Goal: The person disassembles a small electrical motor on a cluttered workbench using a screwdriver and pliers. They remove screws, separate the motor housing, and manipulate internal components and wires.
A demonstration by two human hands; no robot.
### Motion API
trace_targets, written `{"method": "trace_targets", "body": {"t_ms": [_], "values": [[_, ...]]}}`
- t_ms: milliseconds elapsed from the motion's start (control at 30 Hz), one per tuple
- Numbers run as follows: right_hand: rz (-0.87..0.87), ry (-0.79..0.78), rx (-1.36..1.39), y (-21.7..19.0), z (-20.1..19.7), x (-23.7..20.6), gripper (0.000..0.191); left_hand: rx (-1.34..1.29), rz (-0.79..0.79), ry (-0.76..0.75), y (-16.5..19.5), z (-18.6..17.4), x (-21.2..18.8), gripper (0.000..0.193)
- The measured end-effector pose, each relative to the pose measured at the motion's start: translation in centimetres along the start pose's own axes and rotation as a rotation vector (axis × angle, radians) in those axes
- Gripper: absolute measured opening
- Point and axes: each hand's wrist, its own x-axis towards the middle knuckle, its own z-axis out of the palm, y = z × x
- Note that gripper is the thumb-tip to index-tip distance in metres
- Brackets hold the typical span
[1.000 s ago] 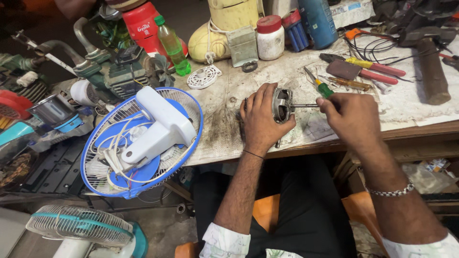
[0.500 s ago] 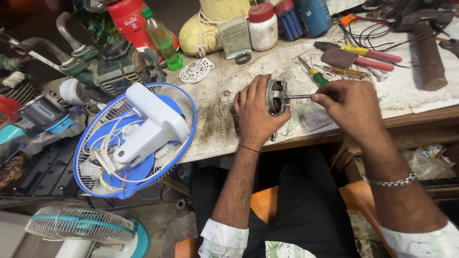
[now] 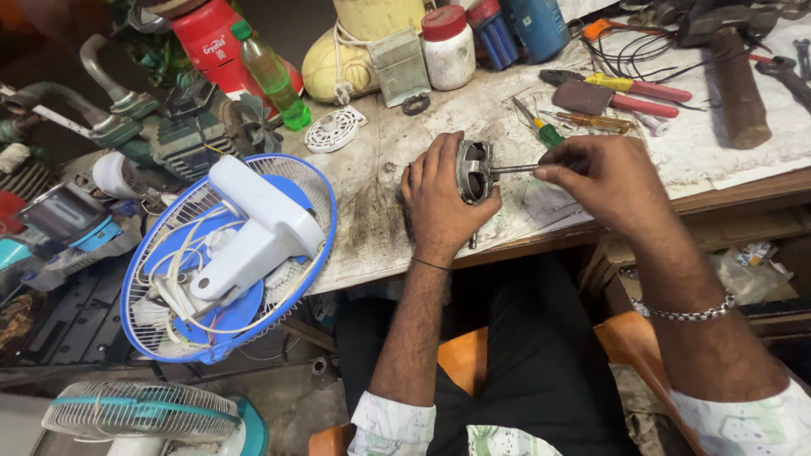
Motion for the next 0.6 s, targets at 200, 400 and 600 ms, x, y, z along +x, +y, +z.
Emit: {"method": "trace_targets", "body": {"t_ms": [200, 400, 600], "values": [[-0.01, 0.102, -0.185, -0.6, 0.6, -0.5, 0.025, 0.033, 0.01, -0.031, -0.1, 0.1, 0.2, 0.097], [-0.001, 0.12, -0.301, 0.2, 1.9, -0.1, 0.039, 0.002, 0.04, -0.01, -0.1, -0.2, 0.0, 0.107], [0.256, -0.018, -0.248, 0.9, 1.5, 0.8, 0.058, -0.263, -0.002, 0.103, -1.4, 0.0, -0.7, 0.101]]}}
